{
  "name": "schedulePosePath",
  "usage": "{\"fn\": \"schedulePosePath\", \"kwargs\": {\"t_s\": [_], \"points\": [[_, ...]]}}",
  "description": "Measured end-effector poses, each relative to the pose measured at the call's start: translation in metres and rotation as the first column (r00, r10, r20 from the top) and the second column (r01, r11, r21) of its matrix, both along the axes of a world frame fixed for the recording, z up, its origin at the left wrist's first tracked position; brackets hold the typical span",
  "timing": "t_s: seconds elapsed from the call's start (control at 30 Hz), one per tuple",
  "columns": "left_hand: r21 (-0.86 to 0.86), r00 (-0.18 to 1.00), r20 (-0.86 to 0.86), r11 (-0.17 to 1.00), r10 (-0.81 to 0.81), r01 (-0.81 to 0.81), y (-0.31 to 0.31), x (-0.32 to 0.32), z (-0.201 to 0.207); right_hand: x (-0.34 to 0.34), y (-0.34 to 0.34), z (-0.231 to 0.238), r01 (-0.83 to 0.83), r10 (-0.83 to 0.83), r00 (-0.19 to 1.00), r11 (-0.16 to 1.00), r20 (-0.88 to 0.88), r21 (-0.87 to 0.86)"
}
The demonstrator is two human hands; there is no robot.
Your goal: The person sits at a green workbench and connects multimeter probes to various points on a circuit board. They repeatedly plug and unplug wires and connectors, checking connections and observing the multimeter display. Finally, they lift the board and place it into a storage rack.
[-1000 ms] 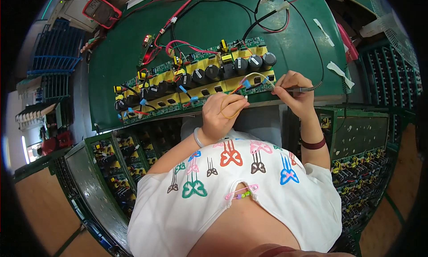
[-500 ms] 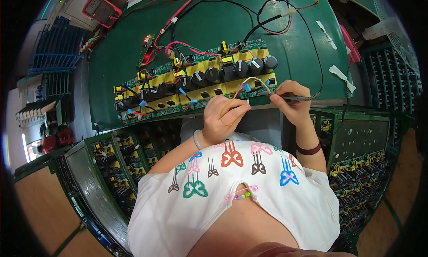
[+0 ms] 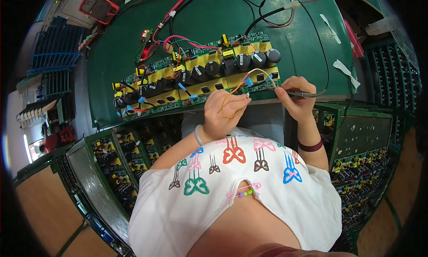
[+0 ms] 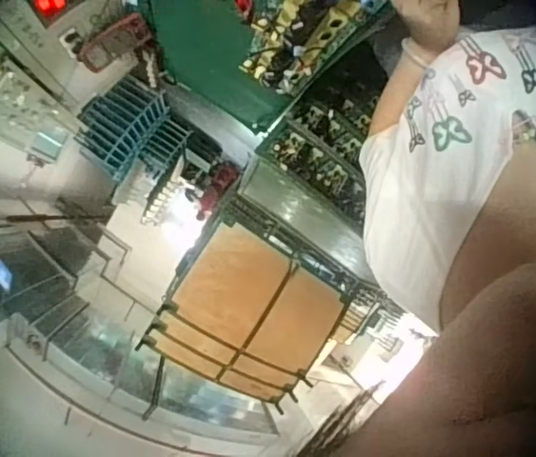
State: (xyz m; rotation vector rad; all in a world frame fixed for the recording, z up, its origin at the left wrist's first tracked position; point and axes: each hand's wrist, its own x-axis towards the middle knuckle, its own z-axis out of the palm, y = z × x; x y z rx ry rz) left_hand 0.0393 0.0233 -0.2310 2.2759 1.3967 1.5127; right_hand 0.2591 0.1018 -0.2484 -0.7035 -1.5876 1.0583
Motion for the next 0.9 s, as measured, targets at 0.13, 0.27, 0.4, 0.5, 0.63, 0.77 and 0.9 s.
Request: {"fn": "schedulePosePath", "kwargs": {"t_s": [0.13, 0.27, 0.4, 0.5, 0.63, 0.77, 0.9], "points": [[0.005, 1.000, -0.011, 1.000, 0.002, -0.002, 0.002, 0.001, -0.001, -0.002, 0.001, 0.002, 0.009, -0.009, 1.000, 0.997, 0.000, 0.070], [0.030, 1.000, -0.025, 1.000, 0.001, 0.000, 0.005, 0.002, -0.005, -0.005, 0.002, 0.003, 0.004, -0.009, 0.999, 0.991, 0.039, 0.131], [0.015, 0.999, -0.045, 1.000, -0.006, 0.007, 0.007, 0.003, -0.005, -0.007, 0.002, 0.002, 0.023, -0.033, 0.997, 0.988, 0.065, 0.152], [0.008, 0.999, -0.050, 1.000, -0.014, 0.014, 0.007, 0.004, -0.005, -0.007, 0.002, 0.004, 0.015, -0.036, 0.993, 0.983, 0.114, 0.181], [-0.014, 0.999, -0.045, 1.000, -0.021, 0.020, 0.009, 0.004, -0.003, -0.008, 0.002, 0.005, 0.029, -0.055, 0.991, 0.980, 0.126, 0.198], [-0.027, 0.999, -0.033, 0.999, -0.026, 0.025, 0.012, 0.005, 0.001, -0.009, 0.001, 0.005, 0.041, -0.076, 0.987, 0.972, 0.140, 0.233], [-0.039, 0.998, -0.050, 0.999, -0.032, 0.030, 0.012, 0.004, 0.003, -0.010, 0.001, 0.009, 0.035, -0.095, 0.972, 0.963, 0.215, 0.267]]}}
